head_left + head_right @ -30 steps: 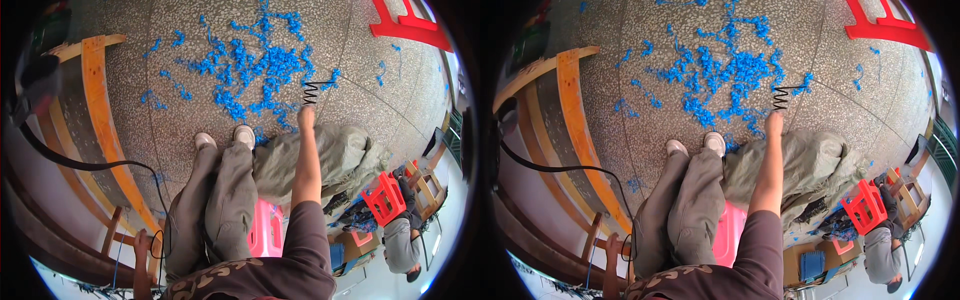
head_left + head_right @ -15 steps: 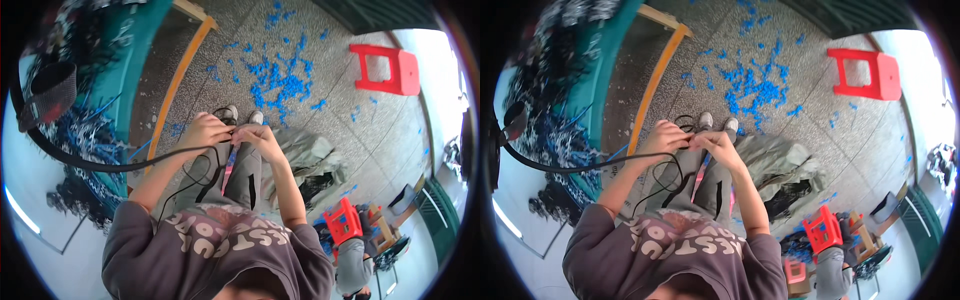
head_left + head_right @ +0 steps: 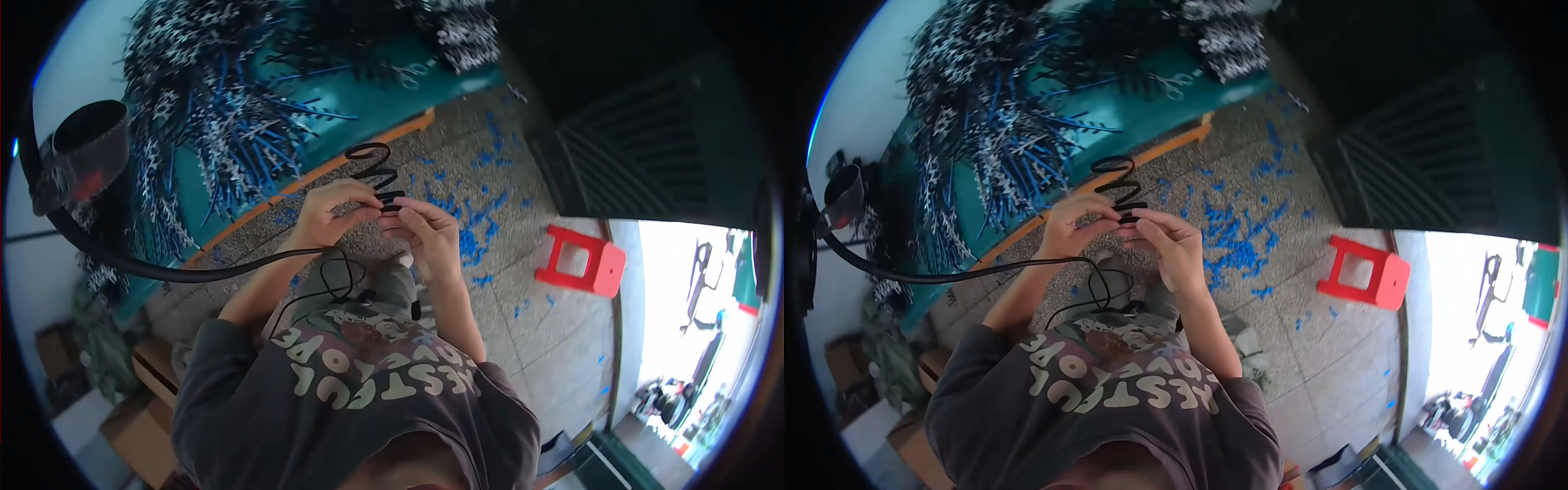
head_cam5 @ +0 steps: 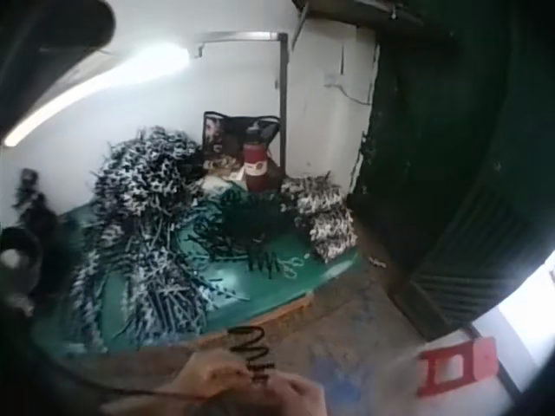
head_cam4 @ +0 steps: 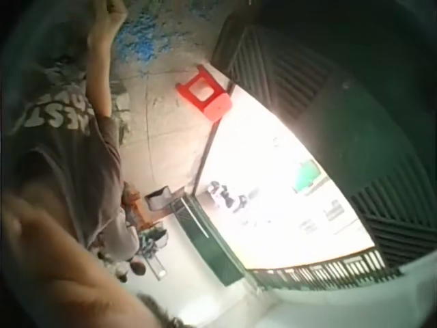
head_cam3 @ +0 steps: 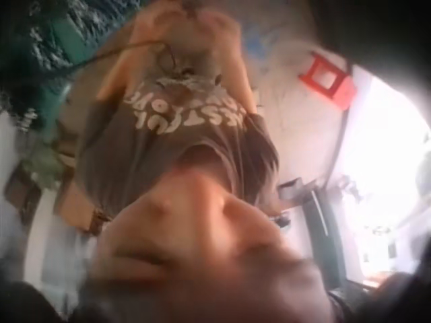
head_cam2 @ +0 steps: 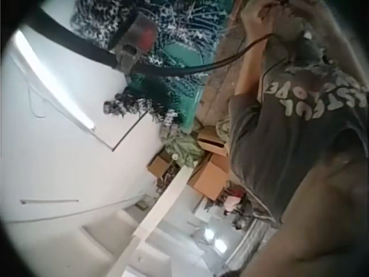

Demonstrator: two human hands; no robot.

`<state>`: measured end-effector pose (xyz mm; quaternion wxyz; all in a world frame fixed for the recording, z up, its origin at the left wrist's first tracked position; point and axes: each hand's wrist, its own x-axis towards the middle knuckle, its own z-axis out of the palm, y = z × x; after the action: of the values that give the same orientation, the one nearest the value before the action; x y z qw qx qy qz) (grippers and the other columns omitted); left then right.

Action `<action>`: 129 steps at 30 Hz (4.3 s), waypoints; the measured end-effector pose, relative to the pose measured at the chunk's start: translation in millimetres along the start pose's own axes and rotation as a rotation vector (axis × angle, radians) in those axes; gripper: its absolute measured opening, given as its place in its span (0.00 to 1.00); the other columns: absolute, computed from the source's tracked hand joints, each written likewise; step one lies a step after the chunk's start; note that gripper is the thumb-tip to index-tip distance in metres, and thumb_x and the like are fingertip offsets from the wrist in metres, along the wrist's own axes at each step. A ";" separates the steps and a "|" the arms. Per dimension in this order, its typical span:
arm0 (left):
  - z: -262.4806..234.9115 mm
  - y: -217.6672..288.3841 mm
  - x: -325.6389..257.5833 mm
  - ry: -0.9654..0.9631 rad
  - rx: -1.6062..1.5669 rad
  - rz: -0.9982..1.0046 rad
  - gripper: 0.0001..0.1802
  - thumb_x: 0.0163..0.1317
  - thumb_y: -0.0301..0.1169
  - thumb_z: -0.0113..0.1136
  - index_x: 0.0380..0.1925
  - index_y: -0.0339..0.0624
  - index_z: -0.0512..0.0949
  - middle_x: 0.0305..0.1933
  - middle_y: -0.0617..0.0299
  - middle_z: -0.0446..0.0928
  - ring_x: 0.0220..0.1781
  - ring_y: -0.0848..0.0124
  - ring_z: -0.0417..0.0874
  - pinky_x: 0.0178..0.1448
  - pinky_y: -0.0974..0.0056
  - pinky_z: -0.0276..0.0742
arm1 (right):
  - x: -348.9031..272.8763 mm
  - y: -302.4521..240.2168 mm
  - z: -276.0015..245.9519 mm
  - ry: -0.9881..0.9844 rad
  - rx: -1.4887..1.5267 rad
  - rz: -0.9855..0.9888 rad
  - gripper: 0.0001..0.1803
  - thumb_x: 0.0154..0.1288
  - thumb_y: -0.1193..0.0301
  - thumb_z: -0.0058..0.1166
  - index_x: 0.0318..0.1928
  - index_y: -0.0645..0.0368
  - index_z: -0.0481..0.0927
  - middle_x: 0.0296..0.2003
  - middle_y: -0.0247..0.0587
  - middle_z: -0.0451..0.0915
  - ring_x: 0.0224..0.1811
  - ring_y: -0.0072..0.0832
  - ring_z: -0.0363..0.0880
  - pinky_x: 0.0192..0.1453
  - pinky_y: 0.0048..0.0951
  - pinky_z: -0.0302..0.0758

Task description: The person trims the end of a coiled strap with scissors, then wraps and adheres a decorative rhinestone strip along the coiled strap by hand.

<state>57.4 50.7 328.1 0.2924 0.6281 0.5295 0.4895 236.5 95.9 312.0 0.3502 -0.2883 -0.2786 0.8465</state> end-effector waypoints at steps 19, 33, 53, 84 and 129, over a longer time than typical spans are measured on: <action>-207.1 -53.6 -64.6 0.257 -0.065 -0.393 0.06 0.55 0.27 0.60 0.29 0.34 0.79 0.24 0.61 0.75 0.29 0.73 0.76 0.33 0.69 0.67 | 279.9 58.1 -13.9 0.332 -1.649 -0.838 0.12 0.58 0.72 0.46 0.41 0.62 0.78 0.37 0.51 0.78 0.44 0.45 0.76 0.47 0.37 0.72; -181.0 -43.6 11.5 0.339 0.036 -0.283 0.06 0.55 0.28 0.60 0.29 0.37 0.81 0.24 0.62 0.75 0.27 0.73 0.73 0.32 0.69 0.66 | 328.6 10.4 -96.9 0.243 -2.127 -0.357 0.13 0.52 0.68 0.51 0.36 0.64 0.75 0.37 0.50 0.74 0.37 0.50 0.74 0.42 0.45 0.73; -115.5 -55.7 46.8 0.169 0.043 -0.242 0.07 0.56 0.28 0.58 0.29 0.36 0.80 0.25 0.60 0.74 0.28 0.72 0.70 0.32 0.68 0.63 | 149.6 -10.0 42.2 -0.548 -0.643 0.391 0.22 0.51 0.54 0.61 0.35 0.58 0.73 0.26 0.26 0.69 0.28 0.14 0.64 0.30 0.17 0.60; -151.6 -92.0 58.0 0.054 -0.046 -0.293 0.09 0.59 0.32 0.56 0.30 0.38 0.79 0.28 0.61 0.75 0.31 0.67 0.71 0.38 0.65 0.60 | 180.5 23.5 54.2 -0.481 -0.521 0.483 0.17 0.54 0.58 0.61 0.31 0.59 0.73 0.27 0.27 0.69 0.29 0.14 0.67 0.32 0.18 0.63; -164.2 -147.3 61.7 0.109 -0.425 -0.593 0.10 0.62 0.30 0.52 0.35 0.33 0.75 0.33 0.62 0.72 0.35 0.76 0.71 0.39 0.72 0.66 | 319.4 34.9 4.2 0.006 -0.797 0.590 0.29 0.54 0.42 0.52 0.25 0.59 0.70 0.14 0.27 0.65 0.12 0.10 0.55 0.13 0.15 0.47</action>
<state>-152.7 124.1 274.0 0.5170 0.3455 0.5899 0.5151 30.6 314.5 197.8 -0.0412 -0.4687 -0.4861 0.7365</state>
